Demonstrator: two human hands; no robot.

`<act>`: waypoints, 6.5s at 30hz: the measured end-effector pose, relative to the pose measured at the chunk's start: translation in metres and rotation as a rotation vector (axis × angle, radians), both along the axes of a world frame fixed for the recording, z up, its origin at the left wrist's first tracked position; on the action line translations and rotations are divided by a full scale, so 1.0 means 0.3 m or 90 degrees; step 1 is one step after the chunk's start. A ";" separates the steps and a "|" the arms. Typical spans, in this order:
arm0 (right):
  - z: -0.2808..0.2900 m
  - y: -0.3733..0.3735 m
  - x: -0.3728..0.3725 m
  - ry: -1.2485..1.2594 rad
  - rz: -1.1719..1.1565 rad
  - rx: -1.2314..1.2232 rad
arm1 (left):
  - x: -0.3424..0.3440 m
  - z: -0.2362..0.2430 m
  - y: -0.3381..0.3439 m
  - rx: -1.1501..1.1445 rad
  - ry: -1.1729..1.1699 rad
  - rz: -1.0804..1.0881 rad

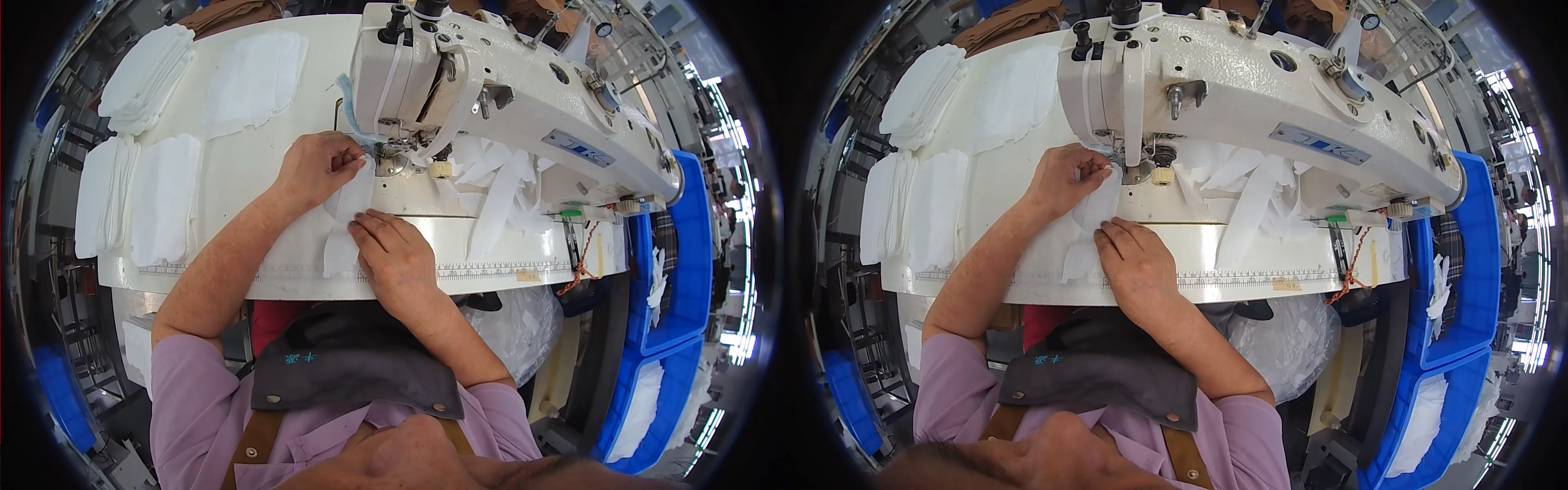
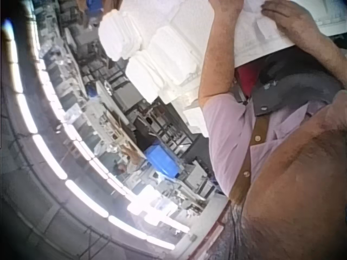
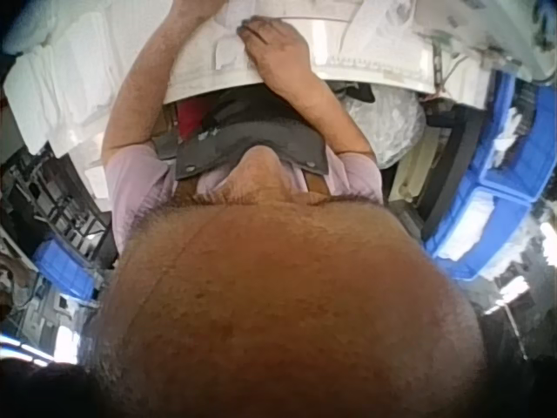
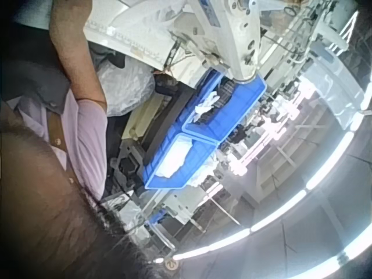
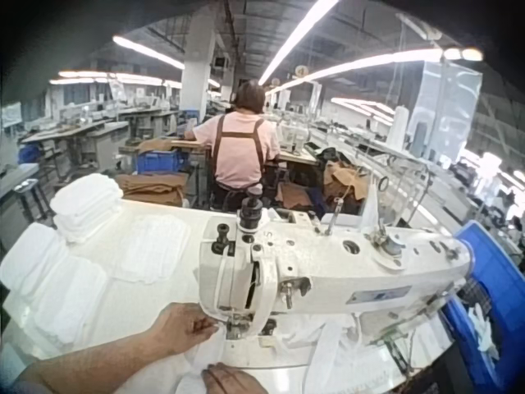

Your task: The person aligns white fabric pieces, stitches them together using a sewing machine, trims threads with snips, and stacks the sewn pieces onto the table.

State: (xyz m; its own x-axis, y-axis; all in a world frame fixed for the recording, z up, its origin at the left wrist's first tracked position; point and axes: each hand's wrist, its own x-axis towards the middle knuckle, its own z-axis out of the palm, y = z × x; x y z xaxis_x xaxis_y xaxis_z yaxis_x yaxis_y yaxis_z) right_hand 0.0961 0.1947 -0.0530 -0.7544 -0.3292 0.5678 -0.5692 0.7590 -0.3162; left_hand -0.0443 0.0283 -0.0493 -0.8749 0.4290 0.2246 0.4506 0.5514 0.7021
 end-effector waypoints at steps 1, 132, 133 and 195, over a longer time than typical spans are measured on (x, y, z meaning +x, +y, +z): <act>0.004 0.002 0.001 -0.010 0.002 0.005 | 0.009 0.014 0.005 0.000 0.000 0.000; 0.035 0.142 -0.180 -0.034 0.013 0.170 | -0.079 -0.006 -0.022 -0.332 0.246 -0.031; 0.040 0.145 -0.179 -0.028 0.012 0.160 | -0.070 0.024 -0.015 -0.334 0.250 -0.031; 0.101 -0.115 -0.007 -0.121 0.218 0.130 | 0.142 0.168 -0.818 -0.137 -0.063 0.264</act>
State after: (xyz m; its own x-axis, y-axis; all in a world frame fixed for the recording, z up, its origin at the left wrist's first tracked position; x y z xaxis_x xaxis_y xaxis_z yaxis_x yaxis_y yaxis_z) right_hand 0.0941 0.1602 -0.0228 -0.6677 -0.6690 0.3267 -0.7444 0.5948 -0.3035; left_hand -0.0017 -0.2170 0.0010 -0.9949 0.0668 0.0760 0.0986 0.8085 0.5802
